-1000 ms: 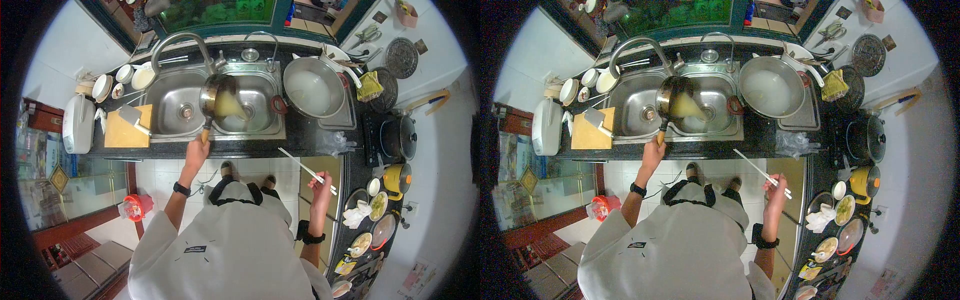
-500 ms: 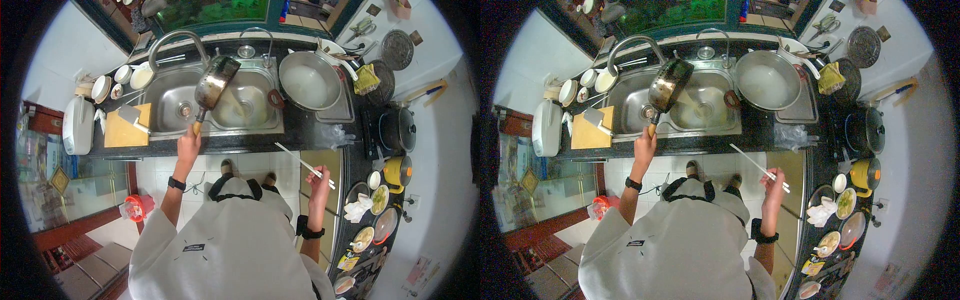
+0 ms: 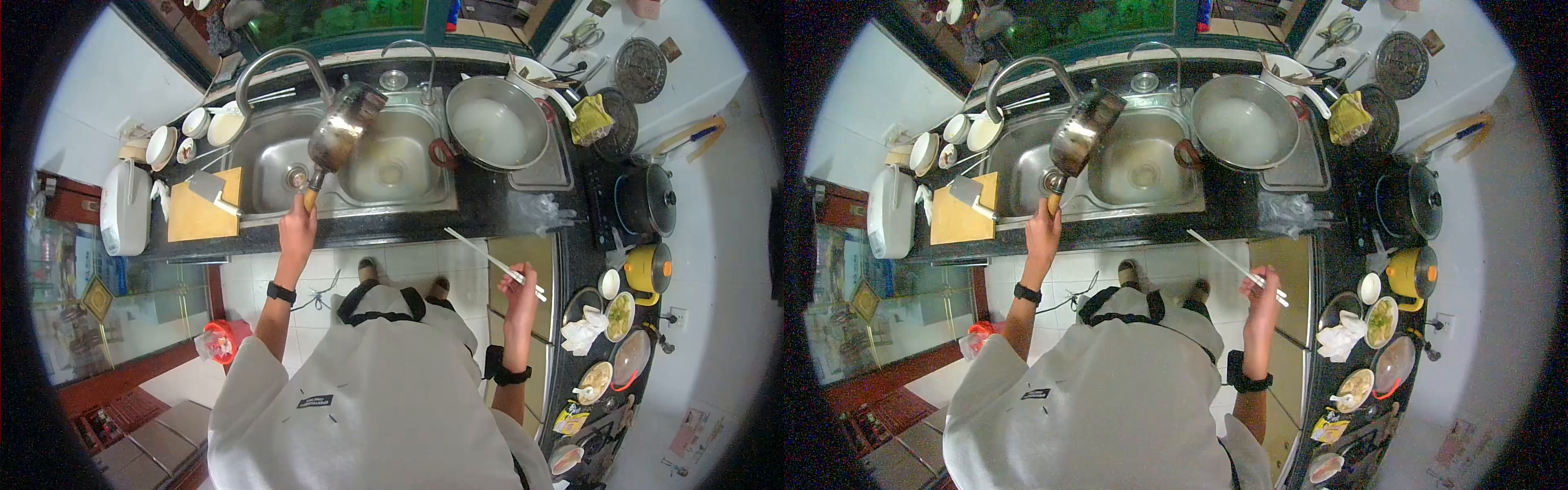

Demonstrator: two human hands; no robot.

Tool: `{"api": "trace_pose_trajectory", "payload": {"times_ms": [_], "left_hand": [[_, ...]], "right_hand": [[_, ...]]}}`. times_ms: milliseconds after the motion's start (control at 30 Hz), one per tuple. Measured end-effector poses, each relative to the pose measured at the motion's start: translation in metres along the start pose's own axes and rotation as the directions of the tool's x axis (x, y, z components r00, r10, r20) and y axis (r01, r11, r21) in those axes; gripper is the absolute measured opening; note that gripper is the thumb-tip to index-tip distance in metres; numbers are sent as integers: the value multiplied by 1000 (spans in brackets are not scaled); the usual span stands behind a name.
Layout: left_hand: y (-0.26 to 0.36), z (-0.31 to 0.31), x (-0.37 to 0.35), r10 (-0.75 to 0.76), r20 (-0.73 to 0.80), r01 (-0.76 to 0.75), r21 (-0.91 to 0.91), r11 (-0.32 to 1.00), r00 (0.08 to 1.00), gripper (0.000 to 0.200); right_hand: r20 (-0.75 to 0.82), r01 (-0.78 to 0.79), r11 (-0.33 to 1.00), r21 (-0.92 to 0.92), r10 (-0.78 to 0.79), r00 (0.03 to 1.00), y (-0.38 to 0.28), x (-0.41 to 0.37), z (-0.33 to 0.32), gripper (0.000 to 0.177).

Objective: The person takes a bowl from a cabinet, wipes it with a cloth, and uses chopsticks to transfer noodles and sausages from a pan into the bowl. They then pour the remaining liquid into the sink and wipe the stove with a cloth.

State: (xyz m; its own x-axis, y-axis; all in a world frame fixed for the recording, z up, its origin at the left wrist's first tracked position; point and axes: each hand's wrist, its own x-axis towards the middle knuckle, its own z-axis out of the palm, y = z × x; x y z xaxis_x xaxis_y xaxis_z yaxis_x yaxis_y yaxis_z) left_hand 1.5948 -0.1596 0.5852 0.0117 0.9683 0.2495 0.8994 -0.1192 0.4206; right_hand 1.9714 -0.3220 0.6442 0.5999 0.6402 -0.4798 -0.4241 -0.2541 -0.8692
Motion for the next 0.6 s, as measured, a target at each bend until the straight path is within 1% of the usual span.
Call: {"api": "trace_pose_trajectory", "payload": {"times_ms": [67,133,200,333,367,400,433,467,500,567,600], "left_hand": [[6,-4,0,-20,-27,20,-2,1000,999,23],[5,-7,1,-39,-53,39,-3,999,998,22],[-4,-10,9,-55,-72,45,-133,990,996,22],[-2,-20,18,-69,-58,62,-112,992,996,22],[-2,-21,18,-76,-19,70,-203,977,997,22],[-6,-21,23,-70,12,71,-289,955,997,23],[-3,-20,26,11,-57,-29,-323,946,998,21],[-3,-26,22,-158,144,208,-470,858,977,20],[21,-44,22,-278,363,445,-550,706,889,20],[23,-40,18,-247,398,464,-671,578,883,21],[29,-45,18,-229,404,458,-679,573,885,24]], "right_hand": [[-5,4,1000,8,-4,1000,-1,0,0,32],[41,7,1000,3,-8,999,-1,1,-4,32],[40,6,1000,8,-6,999,0,1,-7,31],[55,-7,1000,13,6,998,4,2,-10,31],[70,-6,1000,22,5,998,3,0,-9,31],[45,16,999,35,-18,999,2,-3,-8,31],[20,38,998,50,-39,999,3,-3,-6,31],[38,25,998,59,-28,999,5,3,-10,31],[30,35,998,61,-36,999,8,6,-13,33],[41,55,997,53,-58,997,4,2,-12,32],[44,49,997,58,-51,998,7,2,-14,32]]}}
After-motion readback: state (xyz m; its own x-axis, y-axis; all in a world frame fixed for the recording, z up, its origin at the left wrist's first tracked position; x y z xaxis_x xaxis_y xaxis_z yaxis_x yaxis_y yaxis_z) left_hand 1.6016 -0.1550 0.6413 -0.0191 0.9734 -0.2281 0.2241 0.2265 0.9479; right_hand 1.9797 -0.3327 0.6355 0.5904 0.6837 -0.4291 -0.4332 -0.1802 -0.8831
